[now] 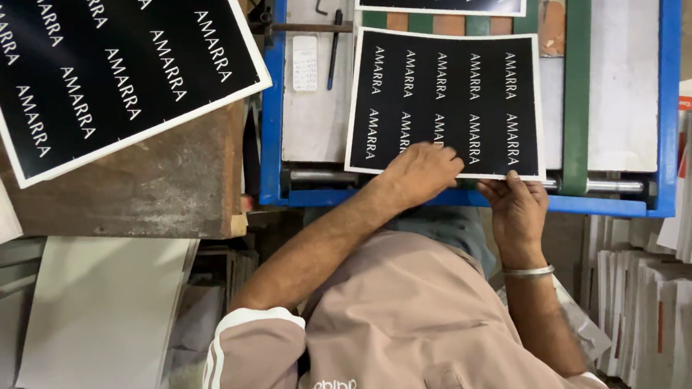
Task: The person picks up printed black sheets from a stack and places them one by one onto the conveyor belts of a printing machine.
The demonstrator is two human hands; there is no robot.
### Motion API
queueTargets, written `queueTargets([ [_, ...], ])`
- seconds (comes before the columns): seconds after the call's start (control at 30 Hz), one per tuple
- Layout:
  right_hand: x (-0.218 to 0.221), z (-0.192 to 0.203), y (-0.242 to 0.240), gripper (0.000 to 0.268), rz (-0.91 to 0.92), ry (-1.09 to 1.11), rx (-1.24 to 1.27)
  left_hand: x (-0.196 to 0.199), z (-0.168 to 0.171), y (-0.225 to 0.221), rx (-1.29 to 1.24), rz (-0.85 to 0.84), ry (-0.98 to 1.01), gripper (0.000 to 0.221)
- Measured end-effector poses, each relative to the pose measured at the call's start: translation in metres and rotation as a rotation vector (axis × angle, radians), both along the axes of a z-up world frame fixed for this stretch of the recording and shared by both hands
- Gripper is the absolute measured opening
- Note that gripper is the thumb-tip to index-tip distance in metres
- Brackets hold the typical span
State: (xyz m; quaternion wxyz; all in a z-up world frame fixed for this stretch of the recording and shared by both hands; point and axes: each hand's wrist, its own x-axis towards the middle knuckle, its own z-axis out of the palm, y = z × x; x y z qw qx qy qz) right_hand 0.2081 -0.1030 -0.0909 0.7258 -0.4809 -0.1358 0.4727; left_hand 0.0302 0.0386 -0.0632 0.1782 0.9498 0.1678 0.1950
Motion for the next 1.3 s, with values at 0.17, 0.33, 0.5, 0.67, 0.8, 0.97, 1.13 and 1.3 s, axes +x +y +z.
queueTargets([
  [0.17,0.002,0.005,-0.001,0.013,0.012,0.016,0.017,0.0,0.021,0.012,0.008,-0.053,0.129,0.023],
  [0.33,-0.013,0.015,0.001,0.02,0.009,0.048,0.125,0.003,0.04,0.036,-0.219,-0.128,0.316,0.028],
  [0.5,-0.027,0.024,0.009,0.033,0.072,0.047,0.199,0.008,0.033,0.05,-0.3,-0.176,0.334,0.035],
  [0.67,-0.035,0.016,0.017,0.035,0.097,-0.041,0.234,-0.001,0.014,0.058,-0.341,-0.18,0.117,0.029],
  [0.8,-0.035,0.005,0.02,0.029,0.092,-0.051,0.208,-0.001,0.007,0.057,-0.369,-0.174,0.194,0.046],
  [0.97,-0.033,0.007,0.018,0.028,0.081,-0.023,0.167,0.002,0.009,0.058,-0.425,-0.161,0.201,0.039],
  [1.13,-0.034,0.004,0.022,0.029,0.087,-0.07,0.154,0.002,0.015,0.068,-0.472,-0.173,0.244,0.029],
  [1.3,-0.025,-0.024,0.031,0.016,-0.043,-0.081,-0.062,-0.004,0.033,0.064,-0.35,-0.043,-0.023,0.013],
])
